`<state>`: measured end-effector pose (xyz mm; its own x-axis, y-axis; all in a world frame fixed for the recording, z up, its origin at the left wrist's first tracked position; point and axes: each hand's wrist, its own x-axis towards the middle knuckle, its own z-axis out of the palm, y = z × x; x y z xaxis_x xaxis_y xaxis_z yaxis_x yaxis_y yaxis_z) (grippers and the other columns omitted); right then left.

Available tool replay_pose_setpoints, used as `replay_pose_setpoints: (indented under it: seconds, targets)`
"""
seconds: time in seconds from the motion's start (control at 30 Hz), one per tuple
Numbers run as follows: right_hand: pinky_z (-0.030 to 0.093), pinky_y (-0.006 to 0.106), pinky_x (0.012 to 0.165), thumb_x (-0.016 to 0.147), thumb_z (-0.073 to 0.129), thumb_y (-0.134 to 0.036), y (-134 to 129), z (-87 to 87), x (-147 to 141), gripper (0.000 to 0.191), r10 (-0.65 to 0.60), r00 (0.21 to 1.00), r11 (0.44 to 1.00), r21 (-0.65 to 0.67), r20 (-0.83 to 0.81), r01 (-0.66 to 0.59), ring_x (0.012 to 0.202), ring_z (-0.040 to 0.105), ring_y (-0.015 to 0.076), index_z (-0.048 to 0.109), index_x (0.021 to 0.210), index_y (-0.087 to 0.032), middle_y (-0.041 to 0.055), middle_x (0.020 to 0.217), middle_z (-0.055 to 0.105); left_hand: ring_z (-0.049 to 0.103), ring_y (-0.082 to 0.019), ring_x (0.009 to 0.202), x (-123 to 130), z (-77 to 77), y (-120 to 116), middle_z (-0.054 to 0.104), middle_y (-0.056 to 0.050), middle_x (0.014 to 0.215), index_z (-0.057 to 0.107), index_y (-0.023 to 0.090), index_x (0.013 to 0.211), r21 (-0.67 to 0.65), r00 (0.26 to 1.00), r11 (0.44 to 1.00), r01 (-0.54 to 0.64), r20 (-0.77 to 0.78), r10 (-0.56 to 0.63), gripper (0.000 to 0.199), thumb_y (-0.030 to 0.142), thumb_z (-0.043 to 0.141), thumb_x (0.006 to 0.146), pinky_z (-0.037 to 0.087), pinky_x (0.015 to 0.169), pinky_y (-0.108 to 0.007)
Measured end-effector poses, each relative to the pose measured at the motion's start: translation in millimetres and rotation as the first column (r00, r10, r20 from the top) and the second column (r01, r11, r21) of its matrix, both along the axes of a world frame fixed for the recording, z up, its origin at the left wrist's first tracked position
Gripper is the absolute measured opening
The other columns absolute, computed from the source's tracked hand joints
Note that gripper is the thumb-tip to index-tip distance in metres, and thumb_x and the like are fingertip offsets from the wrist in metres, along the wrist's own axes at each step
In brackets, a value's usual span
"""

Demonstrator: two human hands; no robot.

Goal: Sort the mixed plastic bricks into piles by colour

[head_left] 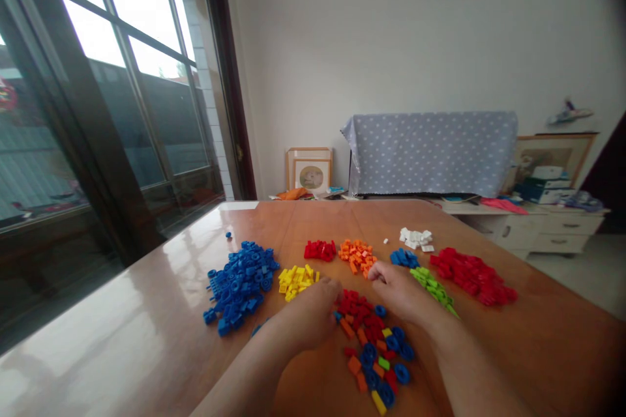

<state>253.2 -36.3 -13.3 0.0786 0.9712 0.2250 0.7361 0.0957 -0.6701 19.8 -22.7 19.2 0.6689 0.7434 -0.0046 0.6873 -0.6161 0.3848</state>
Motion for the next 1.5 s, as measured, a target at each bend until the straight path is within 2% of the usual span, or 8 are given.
replay_pose_setpoints:
  seconds: [0.17,0.3,0.4,0.6,0.77,0.9,1.07,1.5]
  targets:
    - [0.030,0.027,0.063,0.082,0.048,-0.011,-0.1,6.7,7.3,0.019,-0.145,0.972,0.989,-0.015,0.183,0.150,0.072,0.058,0.0182,0.063,0.078,-0.021,0.0031,0.076,0.068,0.063,-0.022,0.098,0.3,1.5,1.6,0.067,-0.009,0.107,0.058,0.021,0.103,0.028,0.999,0.998,-0.051,0.015,0.051,0.030,0.008,0.047,0.079,0.045,0.084,-0.030]
    - [0.031,0.028,0.064,0.084,0.048,-0.010,-0.8,6.6,5.4,0.020,-0.173,0.952,0.977,-0.076,0.251,0.197,0.074,0.061,0.0199,0.065,0.079,-0.021,0.0066,0.079,0.071,0.065,-0.022,0.095,1.2,2.1,1.0,0.068,-0.009,0.105,0.057,0.021,0.105,0.002,0.998,0.998,-0.069,-0.004,0.069,0.028,0.009,0.045,0.082,0.045,0.077,-0.030]
    - [0.034,0.028,0.069,0.081,0.050,-0.008,1.8,0.1,3.3,0.022,-0.126,0.961,0.984,-0.094,0.246,0.153,0.083,0.064,0.0222,0.069,0.083,-0.019,0.0093,0.086,0.074,0.065,-0.023,0.095,2.2,1.3,0.9,0.069,-0.010,0.106,0.055,0.021,0.109,-0.007,0.999,0.999,-0.046,-0.023,0.046,0.030,0.009,0.044,0.084,0.046,0.076,-0.030]
    - [0.042,0.027,0.078,0.086,0.051,-0.018,3.4,-9.1,-6.2,0.024,0.106,0.994,0.993,-0.045,0.009,-0.105,0.091,0.065,0.0203,0.071,0.100,-0.022,0.0048,0.100,0.074,0.065,-0.021,0.097,5.8,-1.2,2.3,0.068,-0.010,0.108,0.055,0.020,0.117,-0.055,1.000,0.998,-0.004,0.013,0.004,0.035,0.008,0.045,0.085,0.047,0.081,-0.028]
    - [0.035,0.023,0.063,0.081,0.053,-0.016,3.7,-9.1,-4.0,0.018,0.062,0.996,0.997,-0.053,0.059,-0.059,0.077,0.061,0.0164,0.067,0.091,-0.019,0.0020,0.084,0.071,0.063,-0.020,0.098,5.7,-6.5,5.2,0.068,-0.009,0.110,0.056,0.019,0.114,-0.038,0.992,0.998,-0.041,0.114,0.045,0.035,0.009,0.044,0.084,0.047,0.082,-0.028]
    - [0.027,0.023,0.054,0.077,0.054,-0.017,0.9,-6.9,0.8,0.012,0.061,0.989,0.989,-0.143,0.132,-0.042,0.066,0.057,0.0140,0.065,0.081,-0.020,-0.0002,0.072,0.066,0.062,-0.020,0.090,4.0,-10.8,6.7,0.068,-0.008,0.105,0.058,0.020,0.107,-0.015,0.992,0.998,-0.069,0.109,0.070,0.032,0.010,0.048,0.079,0.044,0.072,-0.026]
    - [0.028,0.023,0.053,0.073,0.055,-0.014,-5.5,-1.9,2.7,0.015,0.150,0.981,0.971,-0.207,0.124,-0.122,0.066,0.057,0.0136,0.066,0.080,-0.020,-0.0005,0.073,0.067,0.061,-0.017,0.078,1.0,-16.7,8.2,0.067,-0.004,0.092,0.058,0.021,0.103,-0.011,0.996,0.998,-0.055,0.077,0.055,0.032,0.009,0.050,0.074,0.037,0.060,-0.024]
    - [0.033,0.021,0.052,0.072,0.055,-0.017,-16.7,10.8,1.8,0.014,0.234,0.963,0.927,-0.328,0.131,-0.180,0.065,0.057,0.0130,0.067,0.080,-0.018,-0.0008,0.072,0.067,0.063,-0.018,0.080,-12.4,-7.9,8.1,0.071,-0.004,0.097,0.055,0.023,0.114,-0.085,0.999,0.996,-0.029,0.038,0.033,0.039,0.015,0.054,0.076,0.038,0.061,-0.025]
